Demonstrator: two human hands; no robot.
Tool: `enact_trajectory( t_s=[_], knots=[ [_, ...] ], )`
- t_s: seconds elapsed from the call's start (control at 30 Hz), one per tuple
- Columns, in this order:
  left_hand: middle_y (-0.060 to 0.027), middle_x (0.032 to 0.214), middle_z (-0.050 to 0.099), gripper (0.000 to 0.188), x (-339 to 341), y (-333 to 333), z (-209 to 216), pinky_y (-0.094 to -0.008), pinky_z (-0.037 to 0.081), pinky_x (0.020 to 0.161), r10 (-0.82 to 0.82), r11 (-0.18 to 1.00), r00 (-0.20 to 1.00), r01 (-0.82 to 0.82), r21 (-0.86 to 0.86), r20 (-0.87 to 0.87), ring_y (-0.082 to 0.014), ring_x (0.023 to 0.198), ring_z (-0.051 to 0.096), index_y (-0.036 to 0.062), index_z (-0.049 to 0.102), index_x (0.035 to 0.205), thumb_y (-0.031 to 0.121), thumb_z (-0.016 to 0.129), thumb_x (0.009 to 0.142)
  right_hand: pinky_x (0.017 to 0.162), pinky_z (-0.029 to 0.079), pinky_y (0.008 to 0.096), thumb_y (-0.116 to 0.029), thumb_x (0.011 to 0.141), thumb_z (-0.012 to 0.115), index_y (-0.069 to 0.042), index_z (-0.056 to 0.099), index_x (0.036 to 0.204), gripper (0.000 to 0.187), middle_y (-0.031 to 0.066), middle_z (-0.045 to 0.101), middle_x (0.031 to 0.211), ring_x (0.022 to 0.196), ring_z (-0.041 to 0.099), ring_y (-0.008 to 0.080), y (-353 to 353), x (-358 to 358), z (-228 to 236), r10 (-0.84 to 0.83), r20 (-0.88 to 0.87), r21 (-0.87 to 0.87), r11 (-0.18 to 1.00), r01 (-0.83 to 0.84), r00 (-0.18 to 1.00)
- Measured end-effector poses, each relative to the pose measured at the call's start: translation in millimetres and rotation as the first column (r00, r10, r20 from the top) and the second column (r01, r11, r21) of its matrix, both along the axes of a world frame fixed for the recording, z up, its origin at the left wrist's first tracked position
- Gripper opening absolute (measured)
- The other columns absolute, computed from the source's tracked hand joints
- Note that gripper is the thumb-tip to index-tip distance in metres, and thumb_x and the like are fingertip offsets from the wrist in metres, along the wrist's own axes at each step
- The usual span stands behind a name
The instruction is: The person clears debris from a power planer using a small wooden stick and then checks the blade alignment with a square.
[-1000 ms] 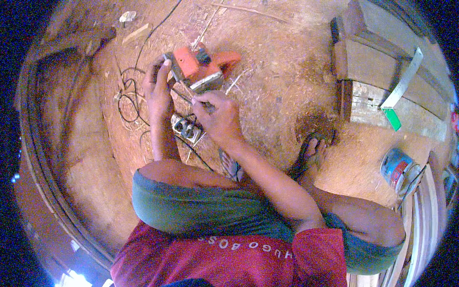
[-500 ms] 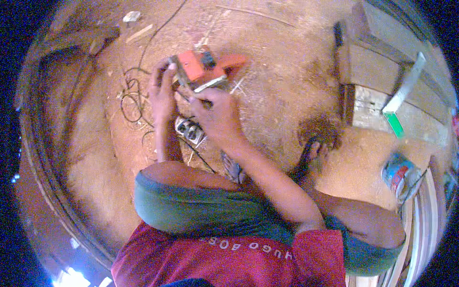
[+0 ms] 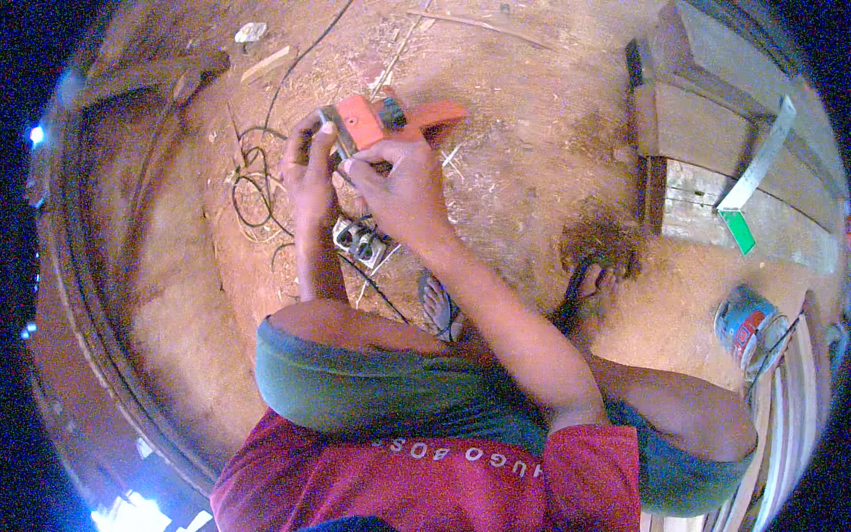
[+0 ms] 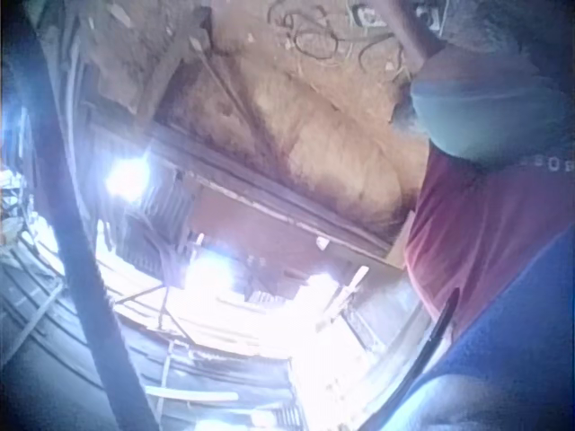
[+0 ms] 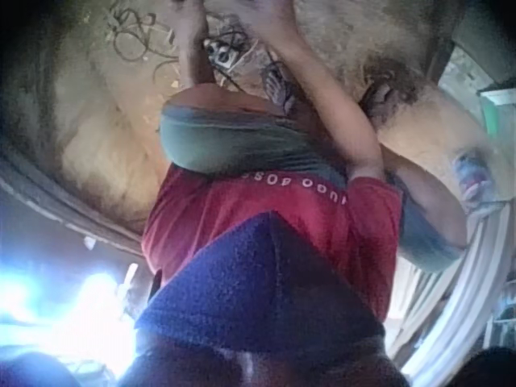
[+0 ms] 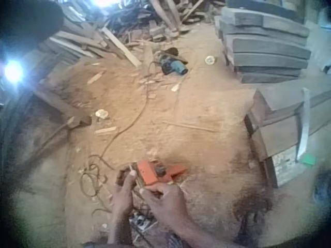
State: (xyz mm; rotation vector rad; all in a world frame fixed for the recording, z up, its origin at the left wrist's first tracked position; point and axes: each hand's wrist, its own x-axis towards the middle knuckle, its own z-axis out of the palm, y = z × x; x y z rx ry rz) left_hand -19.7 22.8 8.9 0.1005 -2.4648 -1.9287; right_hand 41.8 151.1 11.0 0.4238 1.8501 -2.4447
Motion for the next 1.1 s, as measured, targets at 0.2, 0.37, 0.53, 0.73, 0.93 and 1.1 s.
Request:
enact_trajectory(
  t_s=[0.2, 0.37, 0.53, 0.73, 0.93, 1.1],
  knots=[
    [-0.0104, 0.104, 0.071, 0.027, -1, 1, 0, -0.0275, 0.054, 0.079, 0.004, 0.999, 0.999, -0.005, -0.033, -0.037, -0.0146, 0.093, 0.066, -0.0018, 0.064, 0.118, 0.009, 0.068, 0.093, 0.060, 0.059, 0.0275, -0.016, 0.095, 0.070, 0.006, 0.069, 0.098, 0.023, 0.0087, 0.069, 0.080, 0.068, 0.069, 0.0140, 9, 19, -10, 0.133, 0.141, -0.260, 0.961, -0.093, 0.981],
    [-0.0106, 0.104, 0.071, 0.029, 2, 6, 4, -0.0283, 0.054, 0.079, 0.043, 0.999, 0.999, -0.043, -0.032, 0.000, -0.0145, 0.093, 0.066, -0.0004, 0.062, 0.121, 0.009, 0.067, 0.095, 0.056, 0.057, 0.0280, -0.024, 0.098, 0.066, 0.004, 0.067, 0.089, 0.029, 0.0060, 0.066, 0.075, 0.064, 0.066, 0.0135, 4, 21, -12, 0.180, 0.170, -0.396, 0.913, -0.101, 0.969],
    [-0.0116, 0.105, 0.071, 0.028, 3, 7, 6, -0.0290, 0.055, 0.081, 0.038, 0.998, 0.999, -0.037, -0.050, 0.017, -0.0148, 0.094, 0.066, -0.0011, 0.061, 0.121, 0.008, 0.065, 0.096, 0.052, 0.053, 0.0261, -0.019, 0.098, 0.065, 0.003, 0.067, 0.083, 0.027, 0.0064, 0.065, 0.068, 0.056, 0.064, 0.0129, -3, 19, -13, 0.108, 0.139, -0.322, 0.945, -0.058, 0.984],
    [-0.0125, 0.106, 0.070, 0.026, 6, 4, 4, -0.0289, 0.055, 0.081, 0.006, 0.995, 1.000, -0.009, -0.100, -0.030, -0.0149, 0.095, 0.066, -0.0019, 0.061, 0.120, 0.008, 0.065, 0.096, 0.052, 0.052, 0.0273, -0.018, 0.097, 0.066, 0.003, 0.068, 0.083, 0.026, 0.0068, 0.066, 0.069, 0.055, 0.063, 0.0139, -11, 12, -16, 0.029, 0.119, -0.328, 0.945, 0.012, 0.992],
    [-0.0116, 0.106, 0.070, 0.027, 4, 2, 8, -0.0291, 0.054, 0.081, -0.003, 0.996, 0.999, 0.000, -0.084, -0.043, -0.0147, 0.095, 0.066, -0.0021, 0.061, 0.120, 0.008, 0.065, 0.096, 0.054, 0.054, 0.0285, -0.018, 0.097, 0.066, 0.004, 0.068, 0.085, 0.025, 0.0073, 0.066, 0.072, 0.057, 0.063, 0.0142, -12, 7, -14, 0.055, 0.114, -0.445, 0.895, 0.002, 0.992],
    [-0.0109, 0.106, 0.070, 0.028, 2, 2, 4, -0.0288, 0.054, 0.080, -0.003, 0.997, 1.000, 0.001, -0.071, -0.031, -0.0141, 0.094, 0.065, -0.0018, 0.061, 0.120, 0.009, 0.066, 0.096, 0.056, 0.056, 0.0305, -0.019, 0.098, 0.066, 0.004, 0.068, 0.089, 0.024, 0.0069, 0.066, 0.075, 0.059, 0.063, 0.0146, -12, 5, -21, 0.068, 0.155, -0.521, 0.853, 0.023, 0.986]
  ],
)
